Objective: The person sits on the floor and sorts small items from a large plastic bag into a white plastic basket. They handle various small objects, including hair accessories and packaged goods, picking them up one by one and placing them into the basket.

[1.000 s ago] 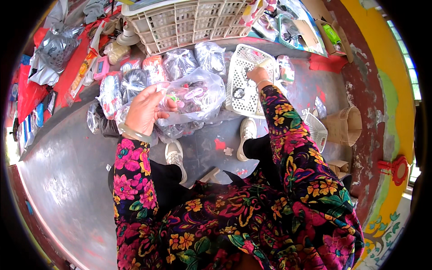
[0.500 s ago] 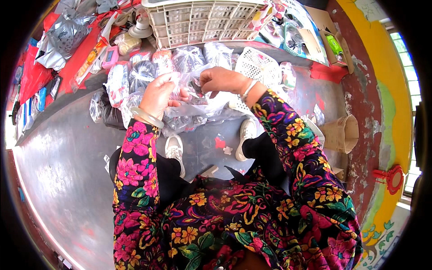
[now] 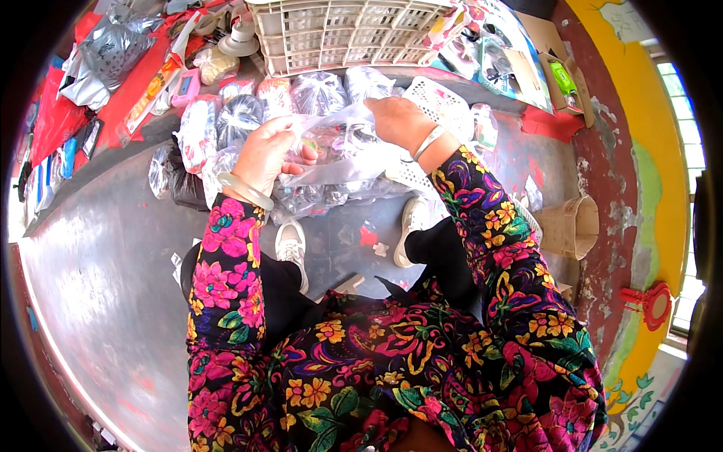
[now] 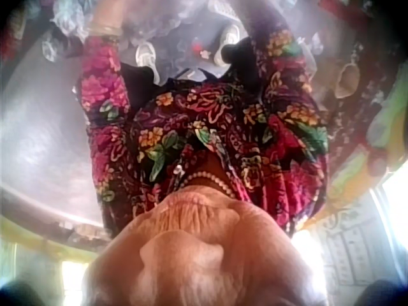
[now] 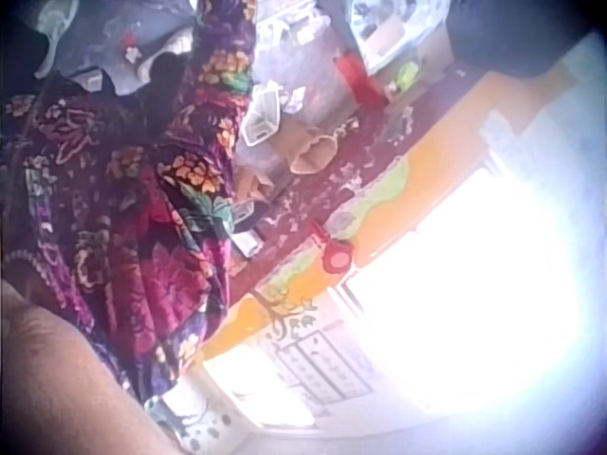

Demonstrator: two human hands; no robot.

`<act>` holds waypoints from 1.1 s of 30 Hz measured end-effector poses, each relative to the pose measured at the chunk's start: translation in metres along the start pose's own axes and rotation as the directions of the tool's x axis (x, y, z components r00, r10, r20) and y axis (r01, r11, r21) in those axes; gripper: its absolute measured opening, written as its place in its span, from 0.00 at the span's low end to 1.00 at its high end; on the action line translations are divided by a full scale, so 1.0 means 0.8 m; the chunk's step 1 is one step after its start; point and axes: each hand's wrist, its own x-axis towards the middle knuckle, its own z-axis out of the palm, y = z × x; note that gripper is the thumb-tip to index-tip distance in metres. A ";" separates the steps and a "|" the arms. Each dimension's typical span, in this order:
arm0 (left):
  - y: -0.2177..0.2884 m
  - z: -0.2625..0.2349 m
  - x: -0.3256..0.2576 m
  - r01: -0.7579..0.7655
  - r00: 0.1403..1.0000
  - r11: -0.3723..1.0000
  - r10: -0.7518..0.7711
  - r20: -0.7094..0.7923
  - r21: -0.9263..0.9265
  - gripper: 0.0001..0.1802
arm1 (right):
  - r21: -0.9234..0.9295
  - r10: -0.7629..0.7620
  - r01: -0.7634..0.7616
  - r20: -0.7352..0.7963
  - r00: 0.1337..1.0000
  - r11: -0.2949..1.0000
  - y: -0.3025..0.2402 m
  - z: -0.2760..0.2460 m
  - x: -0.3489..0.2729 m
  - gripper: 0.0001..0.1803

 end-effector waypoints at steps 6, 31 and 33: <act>-0.004 -0.007 0.008 0.103 0.993 0.980 -0.112 0.044 0.173 0.10 | 0.000 -0.039 0.040 -0.079 0.996 0.999 -0.001 0.006 -0.008 0.26; 0.008 0.007 0.009 0.084 0.995 0.988 -0.077 0.056 -0.129 0.16 | 0.021 0.319 -0.323 0.108 0.942 0.946 0.208 0.149 -0.018 0.13; 0.011 0.008 0.008 0.086 0.995 0.988 -0.079 0.061 -0.125 0.17 | 0.046 0.378 -0.389 0.155 0.913 0.920 0.188 0.171 -0.032 0.17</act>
